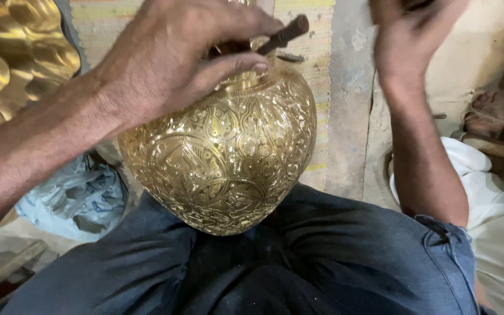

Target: The person sits on the floor and uses a chisel and hammer to engrave intricate floral patterns onto a brass vase. They repeatedly tap the chisel to create fine lines and occasionally rotate the vase to access different areas.

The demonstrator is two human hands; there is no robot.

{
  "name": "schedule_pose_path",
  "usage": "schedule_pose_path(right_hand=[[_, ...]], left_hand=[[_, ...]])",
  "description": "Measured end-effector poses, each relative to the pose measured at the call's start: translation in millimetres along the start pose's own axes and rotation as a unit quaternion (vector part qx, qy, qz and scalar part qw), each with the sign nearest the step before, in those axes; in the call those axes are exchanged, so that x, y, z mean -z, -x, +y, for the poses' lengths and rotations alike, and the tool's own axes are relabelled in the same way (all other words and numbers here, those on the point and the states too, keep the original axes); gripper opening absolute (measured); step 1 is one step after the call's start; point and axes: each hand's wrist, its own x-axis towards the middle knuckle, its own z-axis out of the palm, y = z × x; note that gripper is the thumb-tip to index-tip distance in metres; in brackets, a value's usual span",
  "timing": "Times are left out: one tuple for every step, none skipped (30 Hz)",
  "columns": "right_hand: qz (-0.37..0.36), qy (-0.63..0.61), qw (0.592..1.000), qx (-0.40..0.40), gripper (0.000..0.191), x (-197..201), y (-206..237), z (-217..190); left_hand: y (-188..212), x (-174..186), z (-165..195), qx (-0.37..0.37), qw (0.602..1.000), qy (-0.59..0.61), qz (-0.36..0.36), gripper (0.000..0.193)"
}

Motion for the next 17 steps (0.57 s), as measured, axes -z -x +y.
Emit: schedule_pose_path(right_hand=[[0.028,-0.161,0.975,-0.15,0.031,2,2,1],[-0.029,0.056,0.998,0.013,0.033,8,0,2],[-0.08,0.272,0.943,0.173,0.036,18,-2,1],[-0.126,0.469,0.815,0.318,0.038,26,-4,0],[-0.097,0.376,0.892,0.232,0.033,24,-4,4],[-0.069,0.273,0.949,0.141,0.027,15,-3,9],[-0.063,0.211,0.973,0.076,0.023,11,-2,10],[-0.048,0.146,0.988,0.012,0.018,7,-3,10],[-0.06,0.131,0.989,-0.027,0.015,8,-1,6],[-0.072,0.114,0.989,-0.062,0.012,9,-2,1],[-0.082,0.095,0.988,-0.094,0.009,10,-4,-5],[-0.093,0.076,0.984,-0.128,0.007,12,-5,-11],[-0.108,0.056,0.979,-0.165,0.005,13,-2,-14],[-0.14,0.201,0.969,-0.035,0.012,14,-3,-15],[-0.166,0.336,0.922,0.1,0.019,14,-8,-13],[-0.185,0.46,0.838,0.229,0.025,15,-10,-12],[-0.152,0.343,0.911,0.173,0.015,14,-7,-9]], left_hand=[[2,-1,0,-0.001,1.0,-0.004,0.013,0.037],[2,1,-2,-0.006,1.0,-0.011,0.026,0.038],[0,2,-1,0.008,1.0,-0.009,0.019,0.039],[-1,2,0,0.022,1.0,-0.006,0.013,0.039],[-1,3,1,0.039,0.999,-0.005,0.007,0.039],[1,3,2,0.025,1.0,-0.006,0.017,0.039],[3,5,1,0.01,1.0,-0.009,0.028,0.038],[4,6,0,-0.005,0.999,-0.011,0.038,0.038],[5,4,1,-0.001,0.999,0.002,0.034,0.037],[5,3,2,0.001,0.999,0.011,0.032,0.036],[3,5,1,0.001,0.999,0.019,0.029,0.036],[1,6,1,0.004,0.999,0.02,0.027,0.035],[1,4,1,0.011,0.999,0.023,0.025,0.035],[4,3,1,0.021,0.999,0.025,0.025,0.035],[6,4,0,0.013,0.999,0.018,0.025,0.034],[6,5,0,0.0,1.0,0.01,0.025,0.034],[6,6,0,-0.011,1.0,0.004,0.023,0.033]])
